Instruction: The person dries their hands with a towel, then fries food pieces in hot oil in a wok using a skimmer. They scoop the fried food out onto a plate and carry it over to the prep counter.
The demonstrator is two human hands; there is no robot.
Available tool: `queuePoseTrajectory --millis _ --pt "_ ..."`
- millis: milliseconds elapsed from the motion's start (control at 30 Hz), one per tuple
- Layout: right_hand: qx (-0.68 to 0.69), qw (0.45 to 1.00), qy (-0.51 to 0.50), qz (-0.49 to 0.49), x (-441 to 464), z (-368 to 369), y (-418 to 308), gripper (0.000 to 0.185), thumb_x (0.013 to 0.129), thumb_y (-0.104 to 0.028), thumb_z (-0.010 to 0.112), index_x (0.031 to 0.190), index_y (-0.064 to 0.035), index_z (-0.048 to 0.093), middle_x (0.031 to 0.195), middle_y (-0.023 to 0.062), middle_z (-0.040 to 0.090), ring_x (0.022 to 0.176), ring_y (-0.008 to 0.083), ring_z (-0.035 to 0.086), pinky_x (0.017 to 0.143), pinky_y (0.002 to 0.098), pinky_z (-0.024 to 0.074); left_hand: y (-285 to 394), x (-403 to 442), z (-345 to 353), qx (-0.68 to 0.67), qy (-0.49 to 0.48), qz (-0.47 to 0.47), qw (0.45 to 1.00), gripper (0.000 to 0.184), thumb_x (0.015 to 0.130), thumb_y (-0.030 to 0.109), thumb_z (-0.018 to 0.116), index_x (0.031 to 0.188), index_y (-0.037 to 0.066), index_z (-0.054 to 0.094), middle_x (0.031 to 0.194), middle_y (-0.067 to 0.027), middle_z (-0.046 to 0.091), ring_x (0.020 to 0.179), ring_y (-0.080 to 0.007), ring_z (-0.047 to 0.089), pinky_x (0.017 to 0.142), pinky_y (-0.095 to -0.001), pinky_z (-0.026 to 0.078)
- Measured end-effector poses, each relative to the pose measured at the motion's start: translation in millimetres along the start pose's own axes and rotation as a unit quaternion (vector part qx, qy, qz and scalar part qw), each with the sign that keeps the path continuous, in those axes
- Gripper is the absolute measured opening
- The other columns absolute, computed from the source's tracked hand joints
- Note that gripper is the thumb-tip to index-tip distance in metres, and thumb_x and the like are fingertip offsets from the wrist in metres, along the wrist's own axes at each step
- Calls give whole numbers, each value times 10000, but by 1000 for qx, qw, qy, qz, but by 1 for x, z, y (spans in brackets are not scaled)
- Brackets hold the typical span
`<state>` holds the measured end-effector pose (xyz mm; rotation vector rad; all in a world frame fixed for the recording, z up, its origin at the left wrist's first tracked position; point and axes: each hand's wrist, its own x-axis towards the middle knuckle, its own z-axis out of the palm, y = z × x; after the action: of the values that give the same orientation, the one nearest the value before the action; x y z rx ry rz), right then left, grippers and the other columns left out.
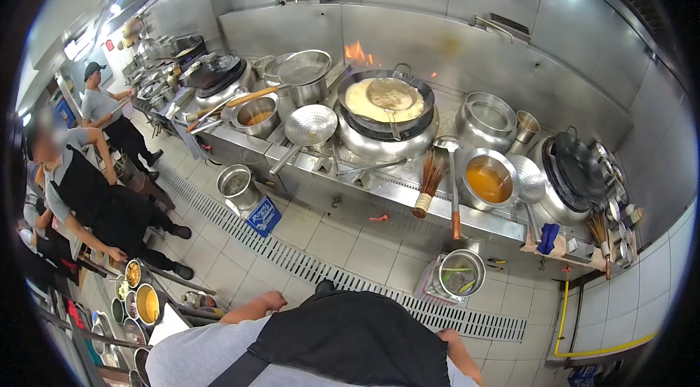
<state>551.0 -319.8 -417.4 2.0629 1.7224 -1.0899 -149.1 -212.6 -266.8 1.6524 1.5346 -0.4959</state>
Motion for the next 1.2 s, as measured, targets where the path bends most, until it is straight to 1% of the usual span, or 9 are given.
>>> queuePoseTrajectory --millis 300,533,700,833,900,967,1067,1133,1200 --pt "78 991 -60 86 -62 -100 -90 310 840 -333 513 960 -73 631 904 115 643 815 293 615 743 383 499 -9 -29 39 256 -36 137 956 242 827 255 504 841 102 690 873 -164 659 856 -278 640 762 -403 488" --pt "197 971 -107 80 -50 -139 -129 266 874 -288 506 932 -49 607 830 109 637 715 268 623 666 380 522 -1 -43 23 98 -56 -1 994 236 799 203 504 907 80 674 917 -161 655 875 -318 629 786 -438 482" --pt "565 814 -131 15 -19 -246 -231 242 898 -256 501 911 -32 590 777 105 634 644 249 629 611 377 538 -9 -45 21 177 -17 99 979 261 810 223 476 836 64 682 928 -169 652 888 -315 621 776 -433 478" --pt "681 713 -74 -149 1 -393 -358 422 922 -379 466 1039 23 521 841 184 636 707 293 636 624 384 533 -5 -46 5 -23 -87 -74 993 244 747 132 542 958 91 658 965 -166 640 915 -346 611 787 -440 487" --pt "684 713 21 -151 6 -458 -423 502 926 -395 454 1101 74 457 915 221 621 741 304 637 639 384 538 -11 -43 4 -85 -70 -97 989 268 733 112 555 983 101 652 970 -164 637 916 -351 610 783 -442 492" --pt "676 716 50 -164 33 -506 -466 562 927 -395 455 1148 117 383 987 255 599 792 327 637 675 384 541 -23 -34 10 5 0 -22 1000 249 742 128 557 968 107 658 961 -165 638 911 -347 612 762 -442 499" --pt "693 708 107 -89 66 -549 -523 500 930 -354 462 1137 95 381 957 224 596 663 239 620 536 286 514 -61 -5 34 73 10 62 995 227 752 142 563 954 104 660 950 -157 642 906 -338 615 744 -437 504" --pt "784 599 -132 -98 118 -573 -519 311 926 -231 459 1050 54 433 778 111 558 515 124 492 398 207 369 -79 -6 31 -43 -21 21 999 219 756 163 571 945 99 661 917 -146 649 866 -325 628 720 -432 509" --pt "772 615 -137 -84 127 -592 -535 217 914 -175 452 1000 25 444 704 60 506 475 91 412 369 197 292 -87 -15 17 -168 -52 -41 983 217 758 182 578 939 97 661 888 -138 655 828 -315 639 699 -429 513"
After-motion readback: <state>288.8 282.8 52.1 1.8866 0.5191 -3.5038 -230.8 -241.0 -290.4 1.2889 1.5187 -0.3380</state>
